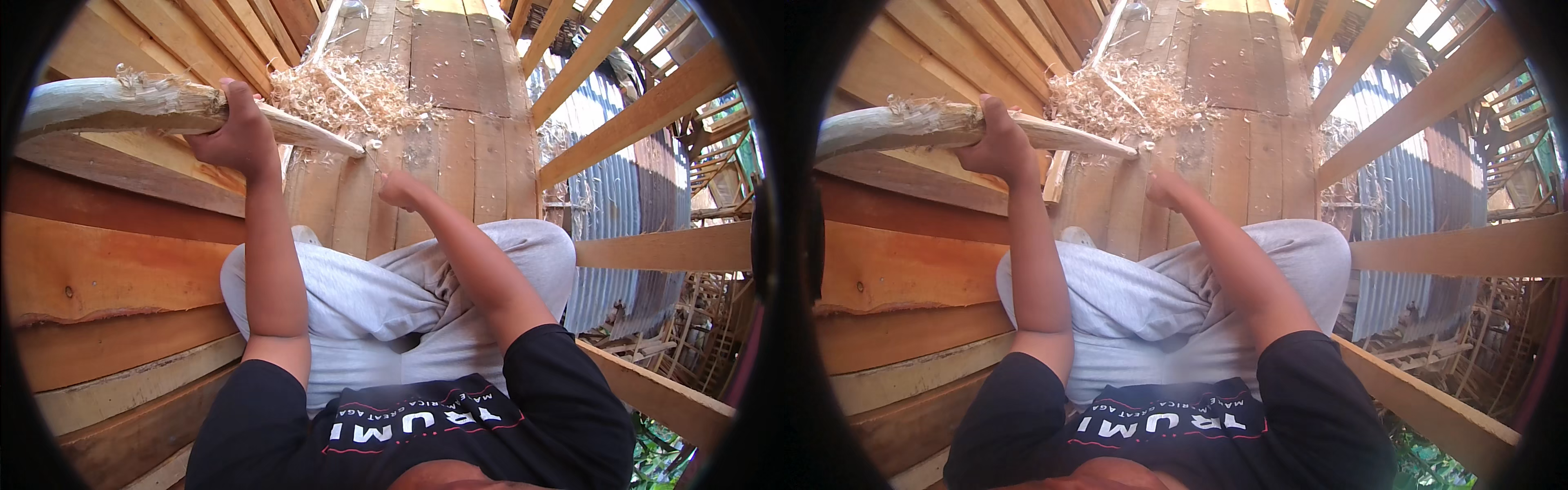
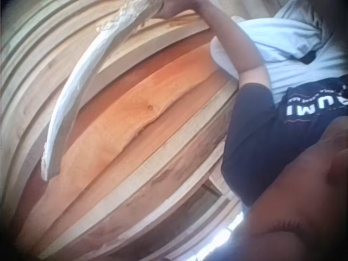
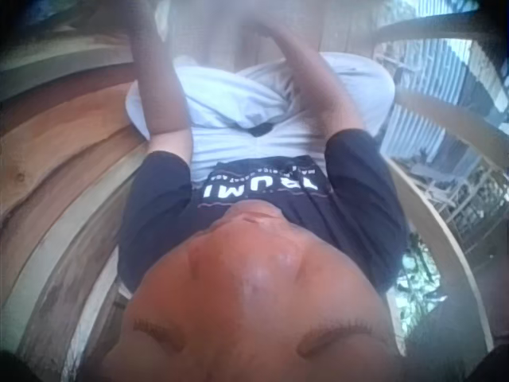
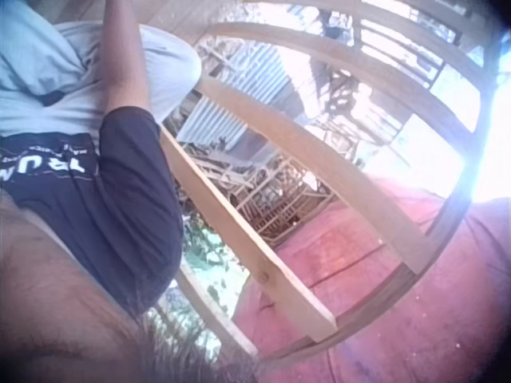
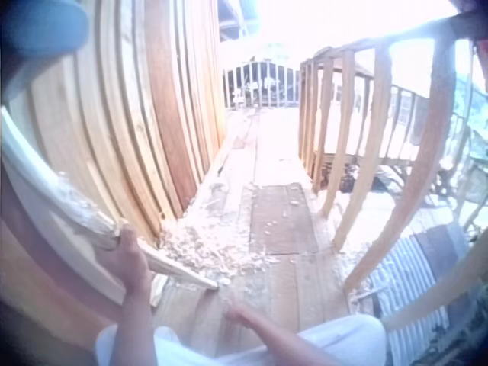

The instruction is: The person sits cross-legged on a wooden floor and uses a small knife to shave and shape a curved piece of wood. Wood shavings accumulate on the floor as the person repeatedly rotates the wood and continues carving along its length.

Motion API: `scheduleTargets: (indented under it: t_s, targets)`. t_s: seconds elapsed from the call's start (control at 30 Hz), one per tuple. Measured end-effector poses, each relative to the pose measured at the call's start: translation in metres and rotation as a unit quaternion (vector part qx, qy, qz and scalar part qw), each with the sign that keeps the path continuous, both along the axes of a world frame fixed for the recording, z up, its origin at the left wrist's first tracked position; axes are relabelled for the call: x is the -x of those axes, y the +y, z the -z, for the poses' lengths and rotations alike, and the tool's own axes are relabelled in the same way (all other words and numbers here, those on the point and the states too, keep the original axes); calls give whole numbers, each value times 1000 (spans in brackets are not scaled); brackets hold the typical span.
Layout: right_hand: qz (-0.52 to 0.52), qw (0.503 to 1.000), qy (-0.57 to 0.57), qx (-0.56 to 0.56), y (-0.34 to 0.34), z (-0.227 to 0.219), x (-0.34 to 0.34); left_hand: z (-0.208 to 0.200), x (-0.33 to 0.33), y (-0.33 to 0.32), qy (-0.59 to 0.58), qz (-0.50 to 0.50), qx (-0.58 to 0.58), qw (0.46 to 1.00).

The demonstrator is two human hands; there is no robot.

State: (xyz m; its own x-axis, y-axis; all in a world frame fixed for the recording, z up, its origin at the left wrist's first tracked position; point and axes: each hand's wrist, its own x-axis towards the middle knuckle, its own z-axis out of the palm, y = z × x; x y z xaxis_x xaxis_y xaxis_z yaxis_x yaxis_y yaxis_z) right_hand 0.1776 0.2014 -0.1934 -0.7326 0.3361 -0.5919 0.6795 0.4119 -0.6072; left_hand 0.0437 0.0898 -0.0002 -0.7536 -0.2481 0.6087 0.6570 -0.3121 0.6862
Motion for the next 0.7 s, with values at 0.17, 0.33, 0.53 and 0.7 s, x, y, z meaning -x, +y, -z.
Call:
scheduleTargets:
  t_s: [0.17, 0.33, 0.53, 0.7]
  targets:
    - [15, 1000, -21, -18, -2, 1, 1, -6, -4, 7, 15, -17, 22, 1000]
    - [8, 999, -14, -38, -1, 18, 10, -9, -9, 14, 4, 2, 21, 1000]
    - [37, 996, -84, -23, 0, 18, 22, -4, 16, 0, 5, -24, 17, 1000]
    - [3, 998, -34, -58, 5, 29, 22, -2, 20, -21, -48, -16, -24, 998]
